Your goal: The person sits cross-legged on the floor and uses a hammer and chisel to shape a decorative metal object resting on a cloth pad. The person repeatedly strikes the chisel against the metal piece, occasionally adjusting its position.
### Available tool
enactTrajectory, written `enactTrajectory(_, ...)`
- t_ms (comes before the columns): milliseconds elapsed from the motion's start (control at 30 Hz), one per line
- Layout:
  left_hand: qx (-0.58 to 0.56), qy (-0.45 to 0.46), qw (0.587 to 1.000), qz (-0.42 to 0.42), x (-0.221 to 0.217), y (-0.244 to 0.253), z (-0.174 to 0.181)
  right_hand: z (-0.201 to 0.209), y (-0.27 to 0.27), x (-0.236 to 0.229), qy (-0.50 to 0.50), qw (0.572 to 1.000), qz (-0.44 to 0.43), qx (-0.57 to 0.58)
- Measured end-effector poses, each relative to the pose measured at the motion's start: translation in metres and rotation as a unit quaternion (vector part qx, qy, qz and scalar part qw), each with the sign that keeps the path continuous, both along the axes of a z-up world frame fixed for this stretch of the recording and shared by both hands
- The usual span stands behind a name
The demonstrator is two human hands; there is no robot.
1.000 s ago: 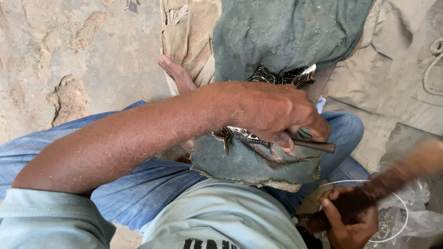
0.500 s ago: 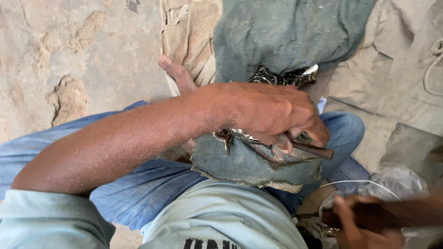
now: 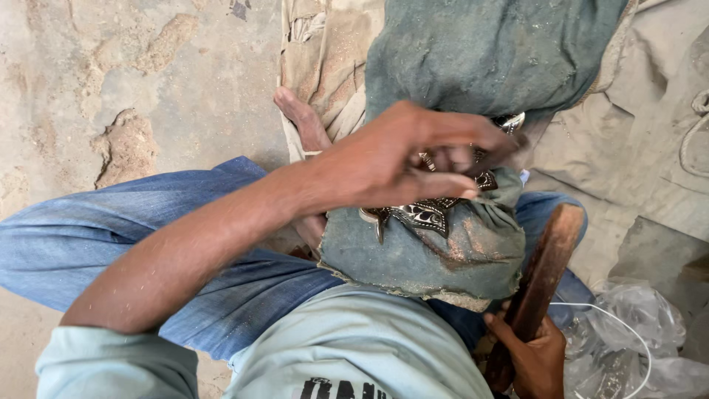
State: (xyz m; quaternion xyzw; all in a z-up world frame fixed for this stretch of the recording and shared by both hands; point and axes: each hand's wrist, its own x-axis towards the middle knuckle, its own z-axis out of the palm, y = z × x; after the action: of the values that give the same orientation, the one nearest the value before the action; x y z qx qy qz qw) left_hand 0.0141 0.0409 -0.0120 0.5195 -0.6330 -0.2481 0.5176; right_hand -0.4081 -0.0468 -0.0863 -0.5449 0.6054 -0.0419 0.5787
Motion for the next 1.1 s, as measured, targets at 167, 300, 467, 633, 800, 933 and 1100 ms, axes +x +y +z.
enactTrajectory(167,0.075,0.049,0.99,0.107,-0.02,0.045,-0.007,0.024,-0.014,0.02,-0.028,0.998,0.013,-0.058)
enactTrajectory(300,0.139,0.039,0.97,0.197,-0.037,0.064,-0.006,0.077,-0.03,0.041,-0.166,0.95,0.117,-0.24)
enactTrajectory(467,0.1,0.062,0.967,0.228,-0.039,0.069,-0.007,0.139,-0.051,0.097,-0.261,0.954,0.109,-0.098)
enactTrajectory(633,0.04,0.039,0.963,0.265,-0.049,0.07,-0.013,0.171,-0.073,0.126,-0.011,0.928,0.274,-0.253)
enactTrajectory(800,0.065,0.041,0.96,0.268,-0.051,0.072,-0.02,0.17,-0.1,0.134,0.054,0.894,0.326,-0.303)
enactTrajectory(933,0.009,0.03,0.965,0.261,-0.046,0.07,-0.025,0.168,-0.119,0.142,0.071,0.876,0.352,-0.322)
enactTrajectory(1100,0.028,0.034,0.959,0.281,-0.055,0.068,-0.025,0.163,-0.127,0.145,0.077,0.87,0.366,-0.322)
